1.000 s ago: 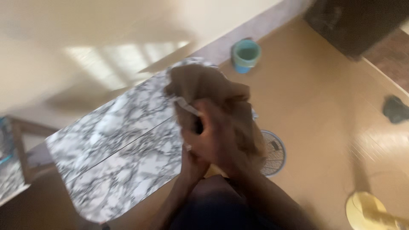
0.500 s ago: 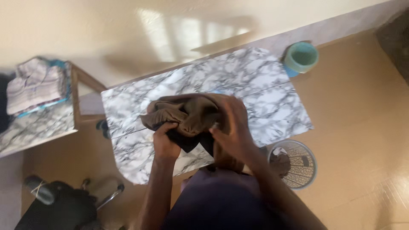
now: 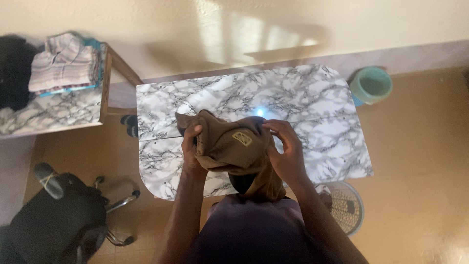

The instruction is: The person folds a striped polo shirt on a marble-patterned table, then places it on a nearby shelf. They then pick up a pair of brown trousers from a basket, unfold them, and begin folding them on the same table.

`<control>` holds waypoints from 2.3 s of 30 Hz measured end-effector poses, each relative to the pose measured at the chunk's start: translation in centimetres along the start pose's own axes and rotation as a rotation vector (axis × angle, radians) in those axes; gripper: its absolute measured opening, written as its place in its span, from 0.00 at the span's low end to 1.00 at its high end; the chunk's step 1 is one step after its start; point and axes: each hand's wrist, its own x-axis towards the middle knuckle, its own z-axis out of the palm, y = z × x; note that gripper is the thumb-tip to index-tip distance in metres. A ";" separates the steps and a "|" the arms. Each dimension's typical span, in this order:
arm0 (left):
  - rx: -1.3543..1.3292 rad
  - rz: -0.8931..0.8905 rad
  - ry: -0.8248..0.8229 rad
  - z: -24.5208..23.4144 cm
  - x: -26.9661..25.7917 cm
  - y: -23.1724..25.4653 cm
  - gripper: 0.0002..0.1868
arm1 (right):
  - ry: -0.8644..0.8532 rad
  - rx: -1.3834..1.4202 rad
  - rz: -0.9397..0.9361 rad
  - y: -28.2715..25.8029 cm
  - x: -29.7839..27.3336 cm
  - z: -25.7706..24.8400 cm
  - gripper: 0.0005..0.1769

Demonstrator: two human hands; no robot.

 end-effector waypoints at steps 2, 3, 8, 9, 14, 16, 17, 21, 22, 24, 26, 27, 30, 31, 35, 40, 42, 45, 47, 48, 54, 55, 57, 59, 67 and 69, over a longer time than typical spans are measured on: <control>-0.016 -0.029 -0.026 0.4 0.5 -0.1 0.27 | -0.135 0.235 0.101 -1.0 0.9 -0.8 0.24; -0.045 -0.020 -0.095 0.6 1.0 -0.2 0.27 | -0.203 0.350 0.154 -1.4 1.4 -1.2 0.26; -0.020 0.100 -0.069 2.3 3.6 -0.5 0.22 | -0.370 0.201 0.200 -2.6 3.4 -1.5 0.32; 0.030 0.125 -0.054 2.8 4.1 -0.3 0.22 | -0.366 0.145 0.152 -2.8 3.7 -1.9 0.34; 0.131 0.304 -0.110 6.9 6.5 0.6 0.17 | -0.492 0.097 0.047 -3.0 4.2 -4.6 0.24; 0.146 0.388 -0.221 9.3 7.5 0.8 0.16 | -0.559 -0.047 -0.032 -2.5 4.2 -5.5 0.19; 0.103 0.381 -0.179 10.4 7.8 0.9 0.16 | -0.615 -0.188 -0.002 -2.1 4.2 -5.9 0.16; -0.006 0.422 -0.161 14.5 8.7 1.2 0.17 | -0.620 0.024 0.131 -0.4 6.8 -8.1 0.23; -0.019 0.454 -0.191 15.2 8.9 1.3 0.17 | -0.535 0.122 0.176 -0.4 7.4 -8.8 0.24; -0.021 0.497 -0.210 16.6 9.3 1.4 0.15 | -0.365 0.318 0.266 -1.1 9.2 -10.4 0.28; -0.038 0.587 -0.233 17.9 10.0 1.3 0.14 | -0.363 0.555 0.048 -2.5 11.4 -11.4 0.19; -0.055 0.655 -0.247 18.6 10.4 1.2 0.12 | -0.361 0.674 -0.061 -3.4 12.3 -11.9 0.15; -0.167 0.793 -0.422 20.3 12.2 0.8 0.12 | -0.304 0.643 -0.030 -5.8 13.6 -13.2 0.14; -0.216 0.831 -0.502 20.6 12.9 0.6 0.13 | -0.292 0.594 -0.019 -6.1 14.0 -13.2 0.14; -0.196 0.792 -0.247 19.4 14.1 -1.2 0.13 | -0.301 0.437 0.120 -4.2 14.4 -12.4 0.23; -0.025 0.454 0.052 11.6 11.5 -6.8 0.15 | -0.315 0.113 0.213 2.4 12.3 -9.1 0.25; -0.269 0.231 0.014 8.1 10.4 -9.0 0.19 | -0.236 0.248 0.282 5.4 10.8 -7.2 0.23; -0.200 0.221 0.203 3.9 9.2 -11.9 0.18 | -0.151 0.570 0.523 9.3 8.6 -4.2 0.17; -0.117 0.170 0.297 2.0 7.9 -12.7 0.19 | -0.114 1.158 0.817 11.2 6.9 -2.4 0.18; -0.098 0.114 0.329 1.1 7.1 -12.8 0.21 | -0.160 1.103 0.899 12.1 6.0 -1.7 0.17; 0.137 -0.103 0.311 -2.3 1.4 -9.6 0.22 | -0.523 0.742 0.927 18.0 1.5 1.0 0.16; 0.159 -0.132 0.298 -2.8 0.6 -9.1 0.22 | -0.575 0.667 0.919 19.1 1.1 1.1 0.18; 0.198 -0.158 0.295 -3.4 -0.3 -8.8 0.23 | -0.581 0.563 0.896 21.1 0.2 1.8 0.19; 0.201 -0.179 0.294 -3.9 -0.5 -9.3 0.24 | -0.524 0.464 0.856 22.7 -0.4 2.4 0.20; -0.173 -0.295 -0.083 -6.3 2.0 -11.2 0.30 | -0.443 -0.031 0.561 23.2 2.5 5.3 0.21; -0.251 -0.335 -0.243 -7.7 2.4 -10.5 0.28 | -0.444 -0.089 0.500 22.1 2.4 5.7 0.21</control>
